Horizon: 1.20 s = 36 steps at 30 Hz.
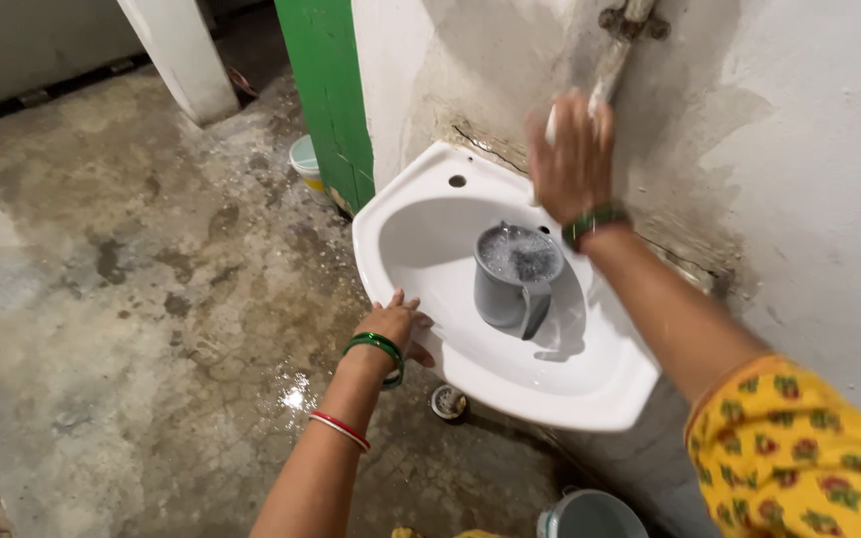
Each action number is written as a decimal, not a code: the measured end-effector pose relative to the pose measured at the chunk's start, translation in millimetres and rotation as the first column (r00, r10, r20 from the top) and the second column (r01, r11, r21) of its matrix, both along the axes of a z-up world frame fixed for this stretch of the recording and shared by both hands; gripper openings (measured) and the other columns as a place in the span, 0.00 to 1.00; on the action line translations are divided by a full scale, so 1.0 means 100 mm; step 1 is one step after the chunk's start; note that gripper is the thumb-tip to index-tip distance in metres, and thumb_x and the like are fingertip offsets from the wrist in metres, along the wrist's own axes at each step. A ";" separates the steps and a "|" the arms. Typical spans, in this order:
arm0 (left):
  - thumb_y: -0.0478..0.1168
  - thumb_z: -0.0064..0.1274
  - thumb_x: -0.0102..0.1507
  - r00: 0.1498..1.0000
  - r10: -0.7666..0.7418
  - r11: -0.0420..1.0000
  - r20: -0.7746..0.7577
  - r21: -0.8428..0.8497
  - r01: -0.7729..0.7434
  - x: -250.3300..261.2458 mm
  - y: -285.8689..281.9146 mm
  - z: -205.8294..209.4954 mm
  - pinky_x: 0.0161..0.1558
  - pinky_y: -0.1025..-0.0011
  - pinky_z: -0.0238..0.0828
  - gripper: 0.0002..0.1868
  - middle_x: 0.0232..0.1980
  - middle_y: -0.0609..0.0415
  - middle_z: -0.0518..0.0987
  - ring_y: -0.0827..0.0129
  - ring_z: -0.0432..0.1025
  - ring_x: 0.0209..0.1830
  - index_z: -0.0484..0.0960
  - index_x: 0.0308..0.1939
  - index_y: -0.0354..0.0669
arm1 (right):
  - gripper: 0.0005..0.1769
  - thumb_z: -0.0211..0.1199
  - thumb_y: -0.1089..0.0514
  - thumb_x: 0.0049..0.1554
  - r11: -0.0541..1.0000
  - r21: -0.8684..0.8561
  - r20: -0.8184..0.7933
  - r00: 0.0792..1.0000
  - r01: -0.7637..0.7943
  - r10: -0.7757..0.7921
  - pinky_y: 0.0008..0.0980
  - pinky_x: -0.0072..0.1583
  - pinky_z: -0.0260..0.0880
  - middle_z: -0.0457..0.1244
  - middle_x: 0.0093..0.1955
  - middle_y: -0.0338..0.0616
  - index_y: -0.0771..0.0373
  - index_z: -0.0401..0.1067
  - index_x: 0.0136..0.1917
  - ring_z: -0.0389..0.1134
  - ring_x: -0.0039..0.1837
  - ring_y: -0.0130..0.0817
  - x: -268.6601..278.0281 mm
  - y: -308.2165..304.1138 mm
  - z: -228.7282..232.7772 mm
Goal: The person cleans a sink and faucet using a cloth and soapy water, then rinses them by pouring water from a mug and filling the mug from the faucet.
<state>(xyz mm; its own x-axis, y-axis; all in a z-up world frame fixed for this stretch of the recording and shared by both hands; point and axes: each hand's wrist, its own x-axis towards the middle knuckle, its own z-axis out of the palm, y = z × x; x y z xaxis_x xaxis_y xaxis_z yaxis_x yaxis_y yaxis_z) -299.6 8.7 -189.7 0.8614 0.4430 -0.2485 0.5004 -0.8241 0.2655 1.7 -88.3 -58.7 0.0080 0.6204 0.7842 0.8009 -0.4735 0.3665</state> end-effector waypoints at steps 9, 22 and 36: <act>0.54 0.75 0.45 0.999 -0.033 0.999 -0.022 -0.011 0.033 0.00 -0.04 -0.02 0.78 0.47 0.41 0.45 0.81 0.59 0.54 0.55 0.38 0.84 0.76 0.66 0.64 | 0.44 0.67 0.30 0.49 0.827 -0.548 -0.596 0.753 -0.130 -0.277 0.74 0.72 0.25 0.60 0.71 0.48 0.51 0.66 0.72 0.48 0.77 0.43 -0.86 -0.52 -0.96; 0.58 0.64 0.56 0.998 -0.050 0.997 -0.043 -0.059 0.048 -0.09 -0.10 0.20 0.77 0.48 0.43 0.34 0.79 0.56 0.57 0.56 0.42 0.82 0.76 0.65 0.59 | 0.13 0.65 0.59 0.55 0.732 -0.642 -0.672 0.626 -0.228 -0.395 0.33 0.56 0.71 0.74 0.45 0.38 0.46 0.82 0.52 0.72 0.48 0.28 -1.08 -1.04 -0.63; 0.55 0.47 0.67 0.704 0.188 0.907 0.685 -0.396 0.143 3.09 0.28 1.33 0.66 0.58 0.70 0.31 0.64 0.36 0.78 0.48 0.73 0.66 0.73 0.69 0.44 | 0.33 0.76 0.43 0.48 0.625 -0.779 -0.504 0.547 0.046 -0.669 0.37 0.57 0.74 0.73 0.54 0.45 0.47 0.74 0.65 0.76 0.52 0.39 -1.06 -1.12 2.44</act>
<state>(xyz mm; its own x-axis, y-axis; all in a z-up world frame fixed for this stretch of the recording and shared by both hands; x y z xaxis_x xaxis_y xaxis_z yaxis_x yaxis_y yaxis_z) 9.0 36.9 -57.1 0.8426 0.4704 0.2622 0.0501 -0.5532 0.8315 -104.4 -200.3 184.9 0.6883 0.6985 -0.1958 0.7227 -0.6836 0.1017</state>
